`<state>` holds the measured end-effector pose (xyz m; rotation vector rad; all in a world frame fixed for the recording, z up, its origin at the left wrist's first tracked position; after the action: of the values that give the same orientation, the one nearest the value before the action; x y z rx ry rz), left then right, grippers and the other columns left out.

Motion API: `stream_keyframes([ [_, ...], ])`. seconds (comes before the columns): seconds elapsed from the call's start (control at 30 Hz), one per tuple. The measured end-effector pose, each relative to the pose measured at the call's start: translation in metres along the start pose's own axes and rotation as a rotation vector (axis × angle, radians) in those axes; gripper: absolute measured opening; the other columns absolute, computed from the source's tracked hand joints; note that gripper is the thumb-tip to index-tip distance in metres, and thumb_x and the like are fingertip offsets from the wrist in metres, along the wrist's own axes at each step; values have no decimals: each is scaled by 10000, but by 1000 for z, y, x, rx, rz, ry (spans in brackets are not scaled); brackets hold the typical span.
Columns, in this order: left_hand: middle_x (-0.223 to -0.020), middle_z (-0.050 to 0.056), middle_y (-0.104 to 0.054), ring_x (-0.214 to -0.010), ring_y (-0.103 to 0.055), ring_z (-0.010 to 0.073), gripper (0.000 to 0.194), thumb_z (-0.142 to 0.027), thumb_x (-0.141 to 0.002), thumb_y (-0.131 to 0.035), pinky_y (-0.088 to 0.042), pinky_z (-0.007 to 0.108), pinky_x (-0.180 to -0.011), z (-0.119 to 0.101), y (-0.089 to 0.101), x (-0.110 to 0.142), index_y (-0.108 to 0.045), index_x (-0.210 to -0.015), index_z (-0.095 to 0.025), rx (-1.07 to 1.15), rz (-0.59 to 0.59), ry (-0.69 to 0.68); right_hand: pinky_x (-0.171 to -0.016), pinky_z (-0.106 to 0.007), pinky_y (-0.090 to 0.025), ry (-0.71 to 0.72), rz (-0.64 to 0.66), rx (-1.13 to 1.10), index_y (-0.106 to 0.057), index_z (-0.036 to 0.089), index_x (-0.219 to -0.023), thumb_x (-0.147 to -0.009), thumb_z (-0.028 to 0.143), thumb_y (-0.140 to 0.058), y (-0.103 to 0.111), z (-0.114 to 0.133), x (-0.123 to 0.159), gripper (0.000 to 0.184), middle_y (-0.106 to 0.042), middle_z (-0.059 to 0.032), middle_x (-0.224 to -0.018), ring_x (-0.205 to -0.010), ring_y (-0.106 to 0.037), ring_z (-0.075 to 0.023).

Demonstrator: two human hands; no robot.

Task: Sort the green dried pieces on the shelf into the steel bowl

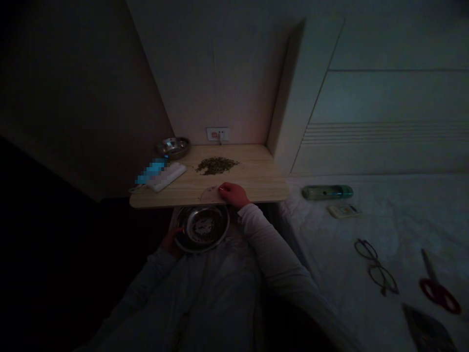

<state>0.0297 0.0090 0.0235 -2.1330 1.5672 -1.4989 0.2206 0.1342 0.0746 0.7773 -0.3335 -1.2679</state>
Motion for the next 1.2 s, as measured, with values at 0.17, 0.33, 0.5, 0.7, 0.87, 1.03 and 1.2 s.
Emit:
stream_keyframes([
  [0.17,-542,76,-644,-592,-599,197,190,-124,-630,-451,-459,321,-645,0,1,0,-620,-715,-99,2,4,0,-521,-183,-321,-25,-50,5,-570,176,-748,-688,314,-414,-1,1,0,216,-569,16,-622,-571,-471,-84],
  [0.33,-533,66,-644,-579,-598,183,160,-125,-632,-455,-463,306,-642,1,1,-1,-614,-629,-117,-5,-4,-16,-515,-187,-318,-30,-80,44,-569,186,-789,-689,307,-410,-1,2,0,224,-566,16,-635,-572,-467,-89],
  [0.5,-533,65,-643,-569,-597,175,159,-117,-630,-452,-463,293,-623,0,-1,2,-605,-589,-124,-4,22,-24,-556,-200,-347,-7,-42,64,-564,216,-890,-700,309,-411,-1,3,-1,261,-593,8,-708,-616,-496,-105],
  [0.7,-508,49,-631,-569,-593,176,147,-105,-622,-456,-465,300,-613,-1,-1,2,-598,-596,-127,3,-47,-33,-662,-232,-382,16,-17,78,-558,245,-950,-706,328,-429,-1,2,-2,288,-613,3,-813,-718,-526,-129],
  [0.87,-508,55,-632,-551,-591,171,155,-116,-636,-456,-467,288,-588,0,1,0,-594,-564,-123,-16,-48,-33,-692,-243,-388,28,21,66,-554,250,-972,-713,337,-427,0,3,-1,301,-606,0,-892,-780,-530,-138],
  [1.03,-505,61,-633,-543,-592,171,173,-133,-643,-452,-468,287,-592,0,-1,2,-593,-544,-125,-22,-9,-23,-701,-243,-390,42,52,35,-551,240,-982,-715,336,-426,2,6,1,310,-598,1,-925,-797,-530,-134],
  [1.2,-495,54,-629,-535,-592,173,160,-125,-638,-456,-467,296,-610,0,-4,5,-597,-561,-128,-14,-11,-28,-734,-244,-381,53,64,17,-562,236,-965,-713,311,-430,2,5,1,294,-586,0,-960,-842,-522,-135],
])
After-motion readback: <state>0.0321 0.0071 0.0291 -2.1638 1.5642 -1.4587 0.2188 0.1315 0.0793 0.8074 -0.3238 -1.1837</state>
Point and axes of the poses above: each hand's wrist, its own x-axis away from the middle knuckle, its own y-axis out of the back of the hand, z = x × y, the point moved 1 cm from there along -x, towards the middle knuckle
